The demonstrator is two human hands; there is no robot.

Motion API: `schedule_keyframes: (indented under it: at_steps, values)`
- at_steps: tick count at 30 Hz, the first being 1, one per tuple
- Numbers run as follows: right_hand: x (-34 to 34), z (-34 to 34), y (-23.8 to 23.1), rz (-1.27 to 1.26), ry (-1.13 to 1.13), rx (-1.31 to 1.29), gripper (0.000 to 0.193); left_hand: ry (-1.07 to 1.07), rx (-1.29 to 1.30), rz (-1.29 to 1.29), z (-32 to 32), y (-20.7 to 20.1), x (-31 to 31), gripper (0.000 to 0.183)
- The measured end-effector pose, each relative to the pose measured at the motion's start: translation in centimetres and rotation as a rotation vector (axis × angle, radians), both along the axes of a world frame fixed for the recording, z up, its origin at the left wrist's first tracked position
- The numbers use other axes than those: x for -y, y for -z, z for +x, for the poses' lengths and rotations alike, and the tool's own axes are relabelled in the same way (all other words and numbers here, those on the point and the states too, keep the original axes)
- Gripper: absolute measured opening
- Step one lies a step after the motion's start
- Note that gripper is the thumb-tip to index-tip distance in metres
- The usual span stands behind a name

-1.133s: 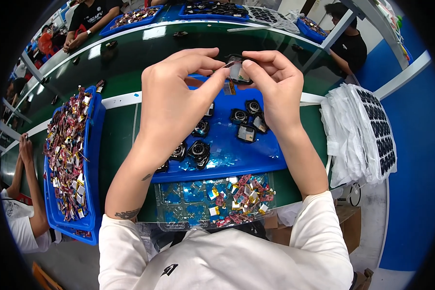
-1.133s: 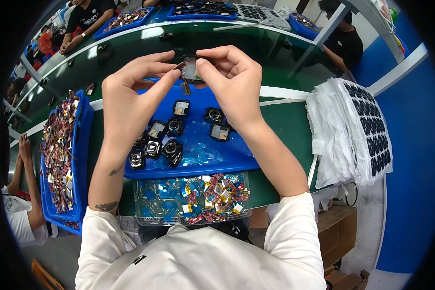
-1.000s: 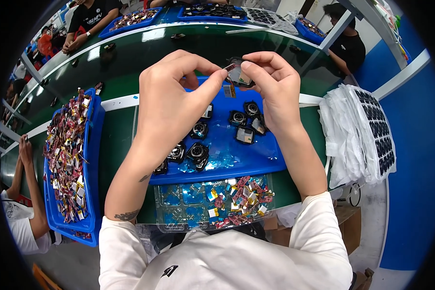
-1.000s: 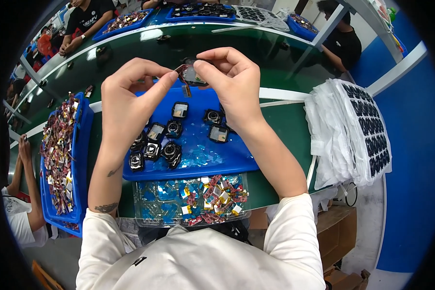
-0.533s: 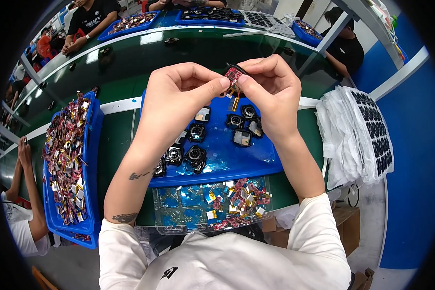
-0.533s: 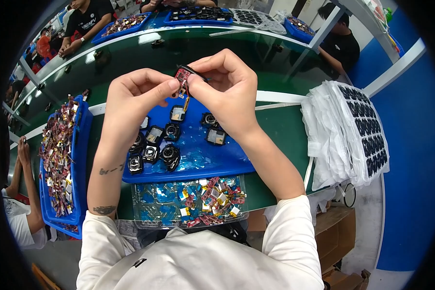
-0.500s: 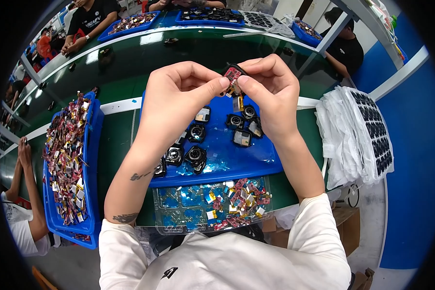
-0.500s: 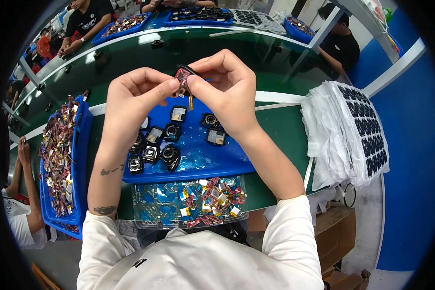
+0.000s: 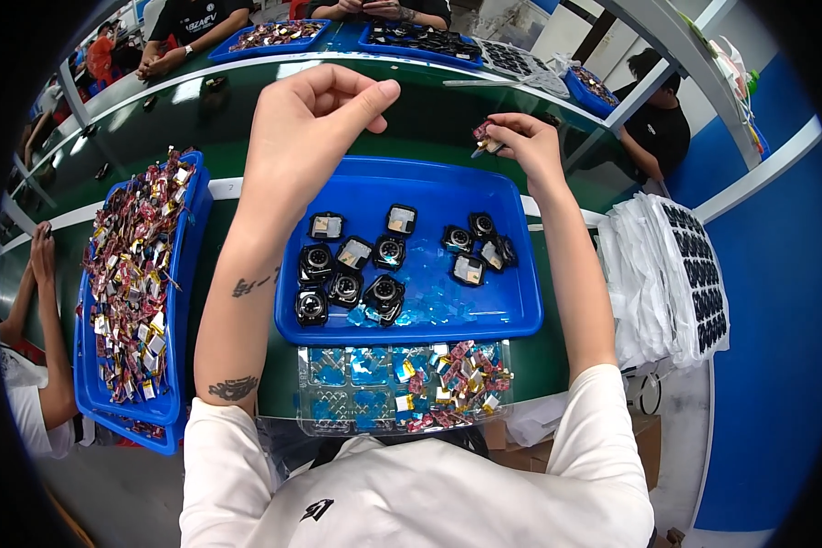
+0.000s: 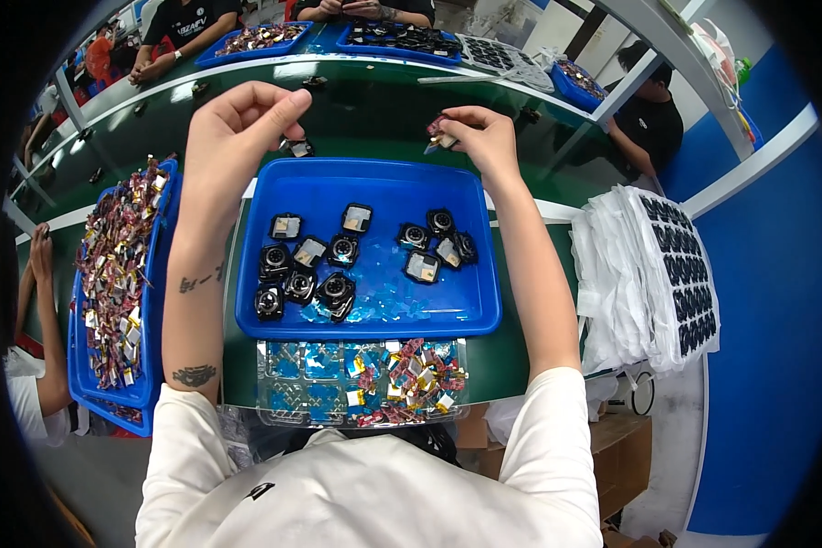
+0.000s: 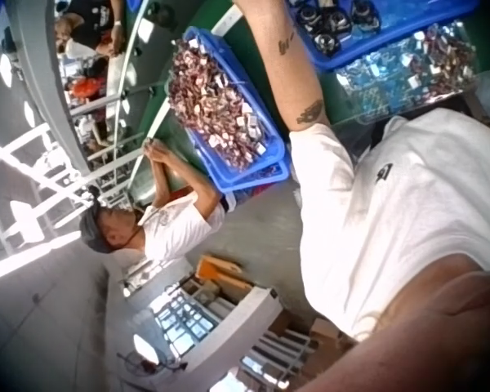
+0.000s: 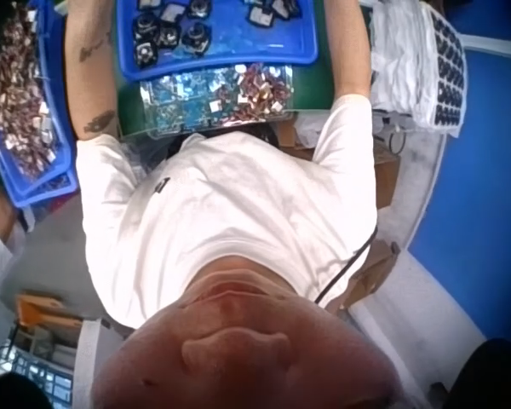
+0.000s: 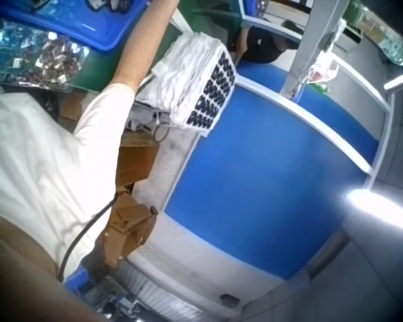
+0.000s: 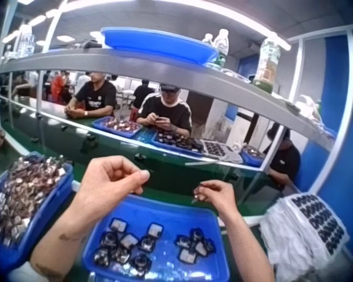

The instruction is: Assembling small electronic components (likely smartwatches or similar devices) at a factory workbench.

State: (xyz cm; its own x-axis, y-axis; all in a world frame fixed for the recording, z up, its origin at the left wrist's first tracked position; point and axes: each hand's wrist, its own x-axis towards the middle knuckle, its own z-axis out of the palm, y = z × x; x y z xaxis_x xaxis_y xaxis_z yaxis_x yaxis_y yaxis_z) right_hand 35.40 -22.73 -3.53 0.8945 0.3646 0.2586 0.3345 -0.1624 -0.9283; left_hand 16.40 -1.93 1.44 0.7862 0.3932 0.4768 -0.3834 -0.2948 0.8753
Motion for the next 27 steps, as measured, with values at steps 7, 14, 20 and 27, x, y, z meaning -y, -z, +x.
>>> schedule_keyframes:
  at_steps: [7,14,20,27]
  values:
    - [3.3,9.4,8.7,-0.320,0.323,-0.234,0.018,0.034,-0.044,0.074,-0.4,0.1,0.3,0.035]
    - [1.1,0.0,4.2,-0.357,0.022,0.262,0.033,0.055,-0.122,0.032,-0.2,-0.9,0.8,0.017]
    - [0.6,-17.7,1.1,-0.512,-1.029,0.627,0.021,-0.064,0.025,0.300,-1.3,0.0,2.5,0.019]
    - [2.5,-20.4,3.5,-0.639,-0.844,0.718,0.022,-0.068,0.081,0.407,-1.6,0.1,3.1,0.017]
